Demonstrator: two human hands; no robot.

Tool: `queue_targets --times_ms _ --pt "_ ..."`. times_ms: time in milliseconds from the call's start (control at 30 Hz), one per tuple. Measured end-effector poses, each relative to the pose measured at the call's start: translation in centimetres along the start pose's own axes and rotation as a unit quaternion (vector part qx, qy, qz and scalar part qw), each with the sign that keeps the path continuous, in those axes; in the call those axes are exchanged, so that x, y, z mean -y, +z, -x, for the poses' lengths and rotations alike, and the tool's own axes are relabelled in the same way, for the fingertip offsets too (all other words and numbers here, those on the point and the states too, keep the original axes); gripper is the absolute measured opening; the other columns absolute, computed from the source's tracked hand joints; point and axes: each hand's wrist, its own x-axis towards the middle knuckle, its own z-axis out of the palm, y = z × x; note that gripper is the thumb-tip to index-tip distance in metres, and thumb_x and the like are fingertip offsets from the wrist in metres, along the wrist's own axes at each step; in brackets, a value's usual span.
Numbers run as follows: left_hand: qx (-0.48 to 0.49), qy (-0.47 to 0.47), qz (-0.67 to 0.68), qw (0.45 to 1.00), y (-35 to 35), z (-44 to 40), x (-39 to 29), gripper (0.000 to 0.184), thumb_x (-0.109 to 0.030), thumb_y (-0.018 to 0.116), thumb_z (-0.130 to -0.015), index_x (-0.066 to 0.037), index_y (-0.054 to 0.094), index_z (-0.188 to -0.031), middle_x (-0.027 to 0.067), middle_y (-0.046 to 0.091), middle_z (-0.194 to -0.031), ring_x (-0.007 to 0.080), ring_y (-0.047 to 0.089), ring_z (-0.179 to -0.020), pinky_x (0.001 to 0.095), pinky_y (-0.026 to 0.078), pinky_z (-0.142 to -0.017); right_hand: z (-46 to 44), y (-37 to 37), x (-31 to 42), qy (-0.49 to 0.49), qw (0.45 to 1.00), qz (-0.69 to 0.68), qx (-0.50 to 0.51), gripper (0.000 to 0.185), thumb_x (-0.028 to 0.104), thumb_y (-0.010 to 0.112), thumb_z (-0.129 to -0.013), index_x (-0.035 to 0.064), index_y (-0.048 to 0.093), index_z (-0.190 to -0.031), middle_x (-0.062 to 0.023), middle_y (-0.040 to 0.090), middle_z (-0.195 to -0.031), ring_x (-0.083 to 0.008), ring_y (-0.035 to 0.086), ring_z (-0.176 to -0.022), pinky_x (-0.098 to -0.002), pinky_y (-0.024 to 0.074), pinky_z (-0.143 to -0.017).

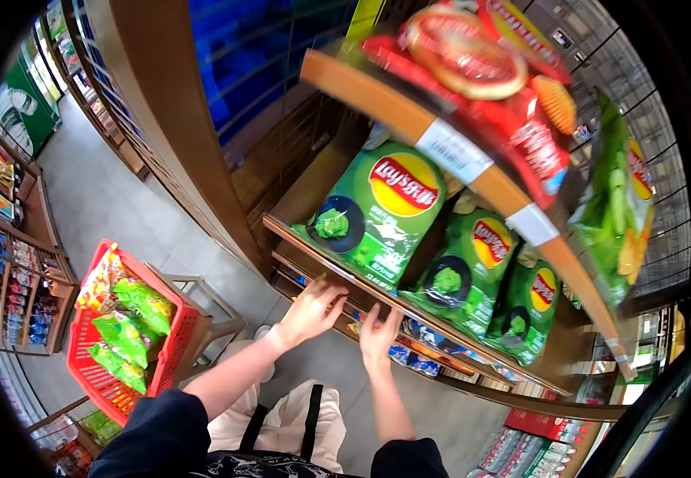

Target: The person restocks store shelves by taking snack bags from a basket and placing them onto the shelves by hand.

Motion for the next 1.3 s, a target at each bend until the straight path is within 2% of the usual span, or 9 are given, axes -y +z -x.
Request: queue_targets --times_ms 100,233,367,567,700,833,933,1167,1300 --pt "0.016 -0.078 0.010 0.997 -3.2 2.6 -5.6 0.022 -0.008 0.062 -0.083 0.000 0.061 -0.103 0.0178 0.062 -0.084 0.0330 0.062 -0.081 0.0404 0.050 -0.072 1.7 -3.3 4.3 -0.023 0.999 -0.036 -0.003 0.046 0.004 0.058 -0.087 -0.0046 0.042 -0.129 -0.0276 0.043 -0.135 -0.0411 0.040 -0.129 -0.0437 0.0312 -0.108" --pt "0.054 -0.263 0.044 0.962 -8.7 6.4 -12.8 0.032 -0.011 0.060 -0.086 0.004 0.056 -0.113 0.0206 0.066 -0.083 0.0350 0.065 -0.076 0.0389 0.053 -0.068 6.0 -9.2 10.1 0.055 0.995 -0.072 0.043 0.050 0.003 0.058 -0.085 -0.0027 0.041 -0.131 -0.0262 0.042 -0.137 -0.0391 0.039 -0.131 -0.0432 0.0309 -0.108" --pt "0.088 -0.402 0.055 0.910 -15.6 8.8 -20.8 0.040 -0.016 0.059 -0.088 0.006 0.053 -0.121 0.0186 0.067 -0.072 0.0268 0.069 -0.068 0.0332 0.053 -0.065 8.0 -16.8 16.9 0.100 0.987 -0.059 0.114 0.046 0.002 0.059 -0.084 -0.0043 0.044 -0.128 -0.0248 0.049 -0.130 -0.0337 0.050 -0.122 -0.0396 0.0403 -0.103" --pt "0.090 -0.439 0.025 0.893 -21.2 9.9 -28.5 0.040 -0.015 0.058 -0.089 0.010 0.052 -0.120 0.0153 0.068 -0.069 0.0200 0.069 -0.066 0.0300 0.053 -0.065 6.3 -25.1 21.5 0.141 0.978 -0.047 0.150 0.039 0.005 0.059 -0.085 -0.0011 0.049 -0.122 -0.0226 0.062 -0.112 -0.0337 0.061 -0.105 -0.0403 0.0486 -0.092" --pt "0.074 -0.394 0.071 0.913 -21.6 10.0 -31.5 0.034 -0.015 0.062 -0.087 0.007 0.058 -0.112 0.0191 0.069 -0.080 0.0237 0.070 -0.075 0.0311 0.054 -0.069 6.5 -27.4 20.5 0.165 0.981 -0.043 0.093 0.036 0.009 0.060 -0.086 -0.0012 0.052 -0.119 -0.0242 0.064 -0.106 -0.0373 0.062 -0.100 -0.0432 0.0483 -0.089" --pt "0.045 -0.277 0.015 0.960 -21.9 11.4 -33.0 0.023 -0.014 0.064 -0.084 0.002 0.064 -0.100 0.0174 0.065 -0.097 0.0268 0.066 -0.084 0.0316 0.053 -0.067 7.8 -28.3 22.5 0.155 0.981 -0.082 0.083 0.029 0.006 0.059 -0.087 -0.0031 0.055 -0.114 -0.0186 0.066 -0.101 -0.0274 0.066 -0.093 -0.0364 0.0510 -0.084" --pt "0.027 -0.279 0.011 0.960 -23.9 13.6 -34.7 0.022 -0.015 0.064 -0.083 0.001 0.065 -0.098 0.0151 0.063 -0.099 0.0258 0.064 -0.083 0.0317 0.052 -0.064 10.4 -27.7 23.8 0.153 0.975 -0.120 0.111 0.025 0.006 0.059 -0.087 -0.0035 0.057 -0.110 -0.0180 0.067 -0.101 -0.0250 0.066 -0.091 -0.0340 0.0513 -0.083" --pt "-0.077 -0.425 0.013 0.902 -31.2 21.7 -34.0 0.031 -0.019 0.063 -0.087 0.003 0.061 -0.108 0.0147 0.068 -0.097 0.0207 0.065 -0.089 0.0340 0.052 -0.080 14.6 -26.0 30.2 0.141 0.950 -0.159 0.229 0.026 0.008 0.058 -0.089 -0.0033 0.058 -0.112 -0.0164 0.066 -0.106 -0.0225 0.064 -0.097 -0.0322 0.0496 -0.087" --pt "-0.143 -0.468 0.009 0.872 -34.6 23.5 -31.9 0.029 -0.020 0.063 -0.087 0.003 0.063 -0.105 0.0141 0.069 -0.089 0.0195 0.066 -0.081 0.0333 0.053 -0.073 14.6 -23.2 33.5 0.098 0.943 -0.168 0.271 0.027 0.010 0.060 -0.087 -0.0034 0.060 -0.110 -0.0196 0.066 -0.103 -0.0275 0.065 -0.097 -0.0363 0.0493 -0.087"
